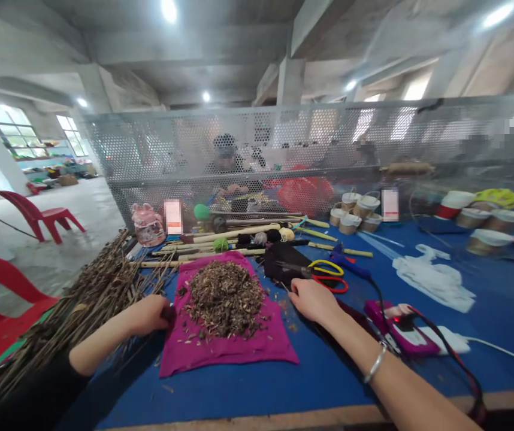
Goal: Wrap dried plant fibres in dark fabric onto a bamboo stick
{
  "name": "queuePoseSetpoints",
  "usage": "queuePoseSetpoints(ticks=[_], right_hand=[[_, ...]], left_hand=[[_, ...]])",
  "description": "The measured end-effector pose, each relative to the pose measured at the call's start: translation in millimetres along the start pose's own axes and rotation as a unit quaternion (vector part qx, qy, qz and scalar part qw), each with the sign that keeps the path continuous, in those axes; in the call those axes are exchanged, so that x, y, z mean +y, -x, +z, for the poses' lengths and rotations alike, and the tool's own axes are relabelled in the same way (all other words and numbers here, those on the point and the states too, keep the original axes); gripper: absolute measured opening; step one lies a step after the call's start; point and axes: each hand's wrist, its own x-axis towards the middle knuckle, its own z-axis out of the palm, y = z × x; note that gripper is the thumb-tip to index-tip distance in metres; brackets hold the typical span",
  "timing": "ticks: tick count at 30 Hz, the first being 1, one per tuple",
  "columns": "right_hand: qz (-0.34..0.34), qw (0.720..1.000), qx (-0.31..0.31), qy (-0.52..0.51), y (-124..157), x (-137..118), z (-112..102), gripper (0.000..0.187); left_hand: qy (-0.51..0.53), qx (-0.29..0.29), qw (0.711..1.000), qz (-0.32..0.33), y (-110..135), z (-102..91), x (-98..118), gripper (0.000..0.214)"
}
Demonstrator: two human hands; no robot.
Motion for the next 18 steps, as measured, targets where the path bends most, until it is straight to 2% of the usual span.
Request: queuePoseSetpoints(ticks=[2,4,7,11,13,15,16,18], right_hand=[[0.027,0.999,0.042,0.016,-2,18,1,0.021],[0.074,0.994,0.067,0.050,-7,39,1,0.036],[0.118,0.990,0.021,0.079,-16,68,1,0.050],[0.088,0.993,-0.013,0.079,-24,90,-1,0.049],[0.094,0.991,-0.009,0.094,-24,86,-4,0.049],[0.084,0.992,0.010,0.094,-22,68,-9,0.051],[0.055,0.995,0.019,0.078,-20,54,-12,0.052],[-0.045,0.999,0.016,0.020,-15,19,-16,0.052]], left_hand=[[-0.002,0.039,0.999,-0.027,6,5.2,-2,0.008],[-0.012,0.080,0.994,-0.071,10,5.5,-8,0.010],[-0.025,0.131,0.982,-0.131,16,2.1,-15,0.012],[-0.029,0.197,0.966,-0.166,15,-1.0,-3,0.019],[-0.022,0.221,0.962,-0.160,5,-2.3,7,0.024],[-0.001,0.219,0.969,-0.117,-11,-4.2,15,0.030],[0.012,0.209,0.974,-0.084,-20,-5.2,17,0.033],[0.032,0.183,0.982,-0.019,-40,-6.9,17,0.036]])
